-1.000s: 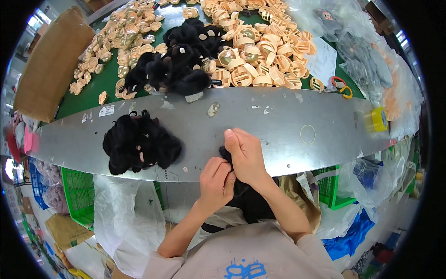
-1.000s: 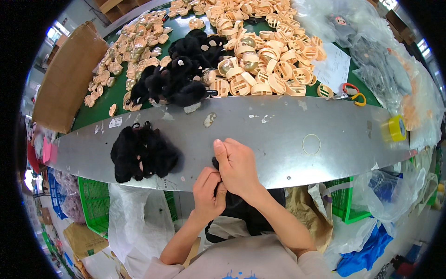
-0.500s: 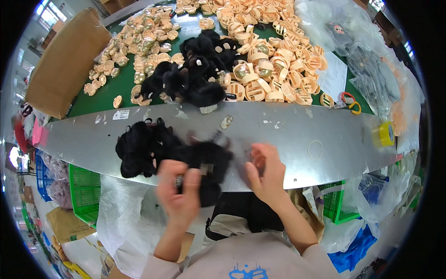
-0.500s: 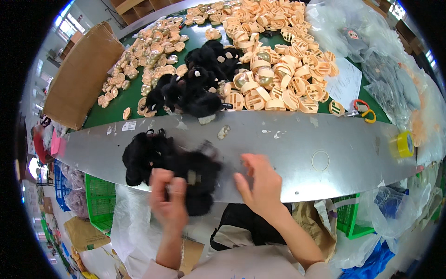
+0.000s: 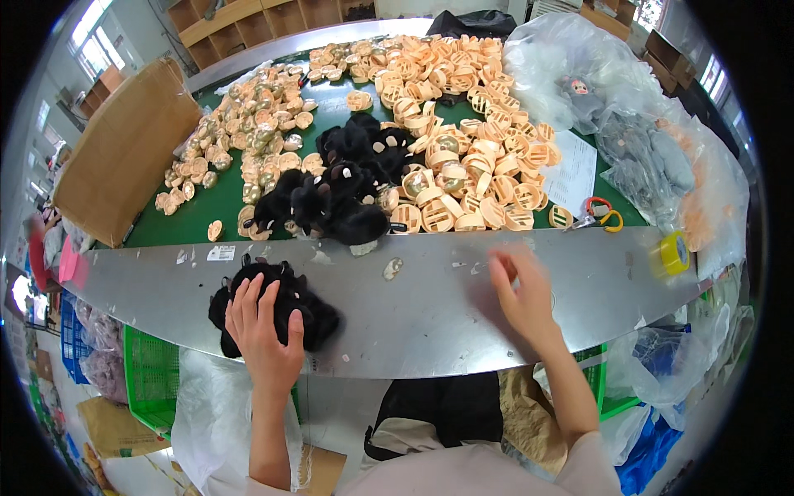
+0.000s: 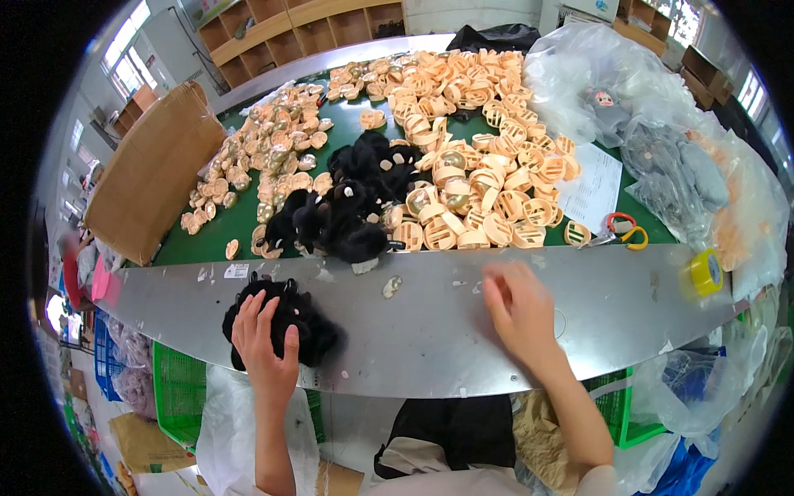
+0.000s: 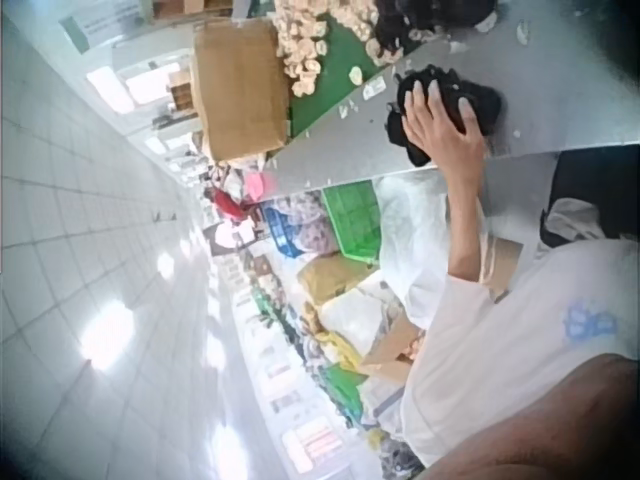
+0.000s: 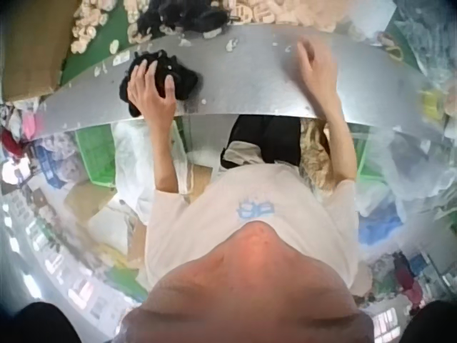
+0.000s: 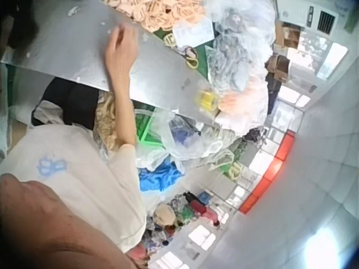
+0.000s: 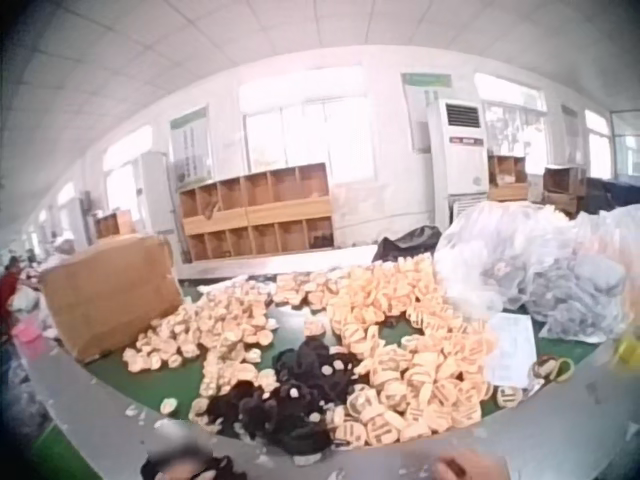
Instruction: The person repeatedly picks up black plush toy bodies and wooden components, inserts the wooden pieces into the plush bodies, and secures them with rubber bands. The finished items are placed into a white bag on the table.
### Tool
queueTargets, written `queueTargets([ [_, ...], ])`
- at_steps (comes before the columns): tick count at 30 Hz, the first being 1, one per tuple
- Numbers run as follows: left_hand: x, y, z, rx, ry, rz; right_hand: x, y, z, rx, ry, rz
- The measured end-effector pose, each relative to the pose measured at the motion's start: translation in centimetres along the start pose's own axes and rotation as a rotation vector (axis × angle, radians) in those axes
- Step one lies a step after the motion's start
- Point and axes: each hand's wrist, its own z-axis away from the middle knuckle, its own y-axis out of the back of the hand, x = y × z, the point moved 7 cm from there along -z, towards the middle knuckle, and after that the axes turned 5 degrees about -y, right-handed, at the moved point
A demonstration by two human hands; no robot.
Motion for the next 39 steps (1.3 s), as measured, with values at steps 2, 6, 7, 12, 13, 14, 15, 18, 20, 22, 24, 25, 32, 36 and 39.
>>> queueTargets([
  [2, 0.0, 0.3, 0.0, 0.012, -0.010, -0.017, -0.1, -0.5, -4.3, 0.036, 0.048, 0.008],
  [6, 0.2, 0.6, 0.6, 0.005, -0.020, -0.046, 0.7, -2.9, -12.7, 0.006, 0.105, 0.198],
  [7, 0.3, 0.7, 0.7, -0.003, -0.021, -0.033, 1.4, -3.4, -14.6, 0.032, 0.124, 0.222],
  [12, 0.5, 0.9, 0.9, -0.017, -0.051, 0.002, 3.7, -4.5, -20.2, 0.161, 0.314, 0.356],
  [13, 0.3, 1.0, 1.2, -0.022, -0.047, 0.014, 4.2, -4.9, -20.5, 0.108, 0.244, 0.340],
  [14, 0.2, 1.1, 1.3, -0.028, -0.044, 0.027, 4.5, -5.2, -20.7, 0.055, 0.208, 0.325],
  [15, 0.2, 1.5, 1.2, -0.014, -0.038, 0.009, 5.0, -5.2, -21.0, 0.004, 0.171, 0.312],
  [18, 0.0, 1.5, 1.5, -0.002, -0.020, 0.023, 5.9, -4.6, -20.1, -0.092, 0.148, 0.380],
  [20, 0.6, 1.5, 1.5, 0.018, -0.037, 0.007, 6.8, -4.2, -19.0, -0.152, 0.141, 0.411],
  [22, 1.0, 1.5, 1.6, 0.027, -0.065, -0.006, 6.8, -4.1, -17.9, -0.159, 0.215, 0.449],
  [24, 1.1, 1.7, 1.9, 0.052, -0.073, 0.025, 6.4, -4.4, -17.1, -0.113, 0.273, 0.428],
  [25, 1.0, 2.0, 2.1, 0.056, -0.067, 0.044, 6.5, -5.0, -17.2, -0.156, 0.238, 0.474],
  [32, 1.0, 3.3, 2.8, 0.118, -0.025, 0.152, 4.9, -5.5, -16.0, 0.030, 0.168, 0.829],
  [36, 1.9, 3.9, 2.5, 0.141, -0.090, 0.179, 4.5, -7.2, -15.9, 0.046, 0.177, 1.003],
  [39, 2.5, 5.0, 2.3, 0.168, -0.115, 0.207, 4.5, -6.6, -16.1, 0.036, 0.108, 0.988],
])
